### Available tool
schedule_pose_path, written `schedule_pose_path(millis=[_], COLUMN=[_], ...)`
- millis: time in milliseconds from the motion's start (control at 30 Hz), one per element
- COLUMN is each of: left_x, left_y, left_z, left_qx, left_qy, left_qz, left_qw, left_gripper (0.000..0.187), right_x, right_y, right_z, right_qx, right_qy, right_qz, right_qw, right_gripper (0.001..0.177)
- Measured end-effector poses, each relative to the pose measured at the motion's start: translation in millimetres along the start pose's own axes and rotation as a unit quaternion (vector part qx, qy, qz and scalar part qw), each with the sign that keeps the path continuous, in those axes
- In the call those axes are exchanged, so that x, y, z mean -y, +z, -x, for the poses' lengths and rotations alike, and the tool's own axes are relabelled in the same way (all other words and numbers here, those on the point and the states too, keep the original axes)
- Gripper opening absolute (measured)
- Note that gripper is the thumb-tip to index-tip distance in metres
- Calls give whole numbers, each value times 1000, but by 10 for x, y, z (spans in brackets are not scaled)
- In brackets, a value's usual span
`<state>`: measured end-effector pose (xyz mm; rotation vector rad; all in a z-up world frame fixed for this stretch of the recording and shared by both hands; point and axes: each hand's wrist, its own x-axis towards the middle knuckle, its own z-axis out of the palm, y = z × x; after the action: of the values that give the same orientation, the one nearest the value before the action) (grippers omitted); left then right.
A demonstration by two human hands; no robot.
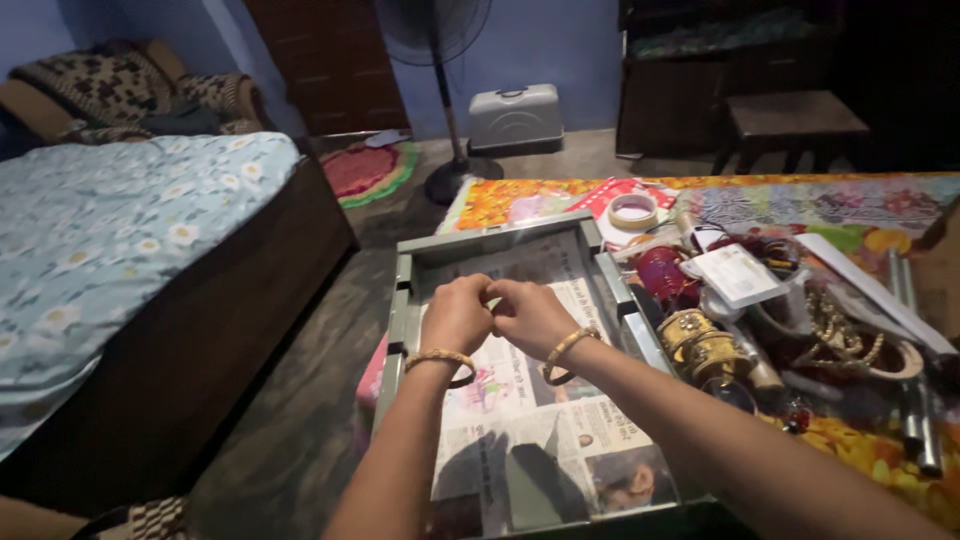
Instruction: The person wipes a metal frame with a cloth and then proceeds to clean several gold-colored bangles using the same cloth. The person handles the bangles one by one, rubbing them with the cloth to remove dirt or tarnish.
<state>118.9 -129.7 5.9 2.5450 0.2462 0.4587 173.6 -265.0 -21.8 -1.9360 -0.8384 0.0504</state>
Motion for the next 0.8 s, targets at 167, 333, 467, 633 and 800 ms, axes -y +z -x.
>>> schedule_pose_path(millis=[167, 333, 467, 633, 800], left_x=[17, 135, 259, 371, 500], left_y=[501, 944, 1180, 1336, 1554], left_z=[-308, -480, -481, -436, -408], left_qx=[27, 62, 79, 154, 199], left_qy=[47, 51, 57, -1, -16], left_qz=[12, 42, 74, 104, 101], left_qw=[998, 996, 993, 983, 975], left_gripper=[21, 22, 22, 30, 32], right_x=[-369, -658, -821, -825, -760], right_y=[-165, -231, -252, -506, -869], right_z=[28, 14, 72, 204, 307], right_qx=[-33, -36, -11, 9, -29], right_qy=[9, 10, 31, 33, 102], right_qz=[84, 126, 139, 112, 141], right_qw=[996, 991, 990, 993, 984], right_gripper=[33, 33, 32, 29, 29])
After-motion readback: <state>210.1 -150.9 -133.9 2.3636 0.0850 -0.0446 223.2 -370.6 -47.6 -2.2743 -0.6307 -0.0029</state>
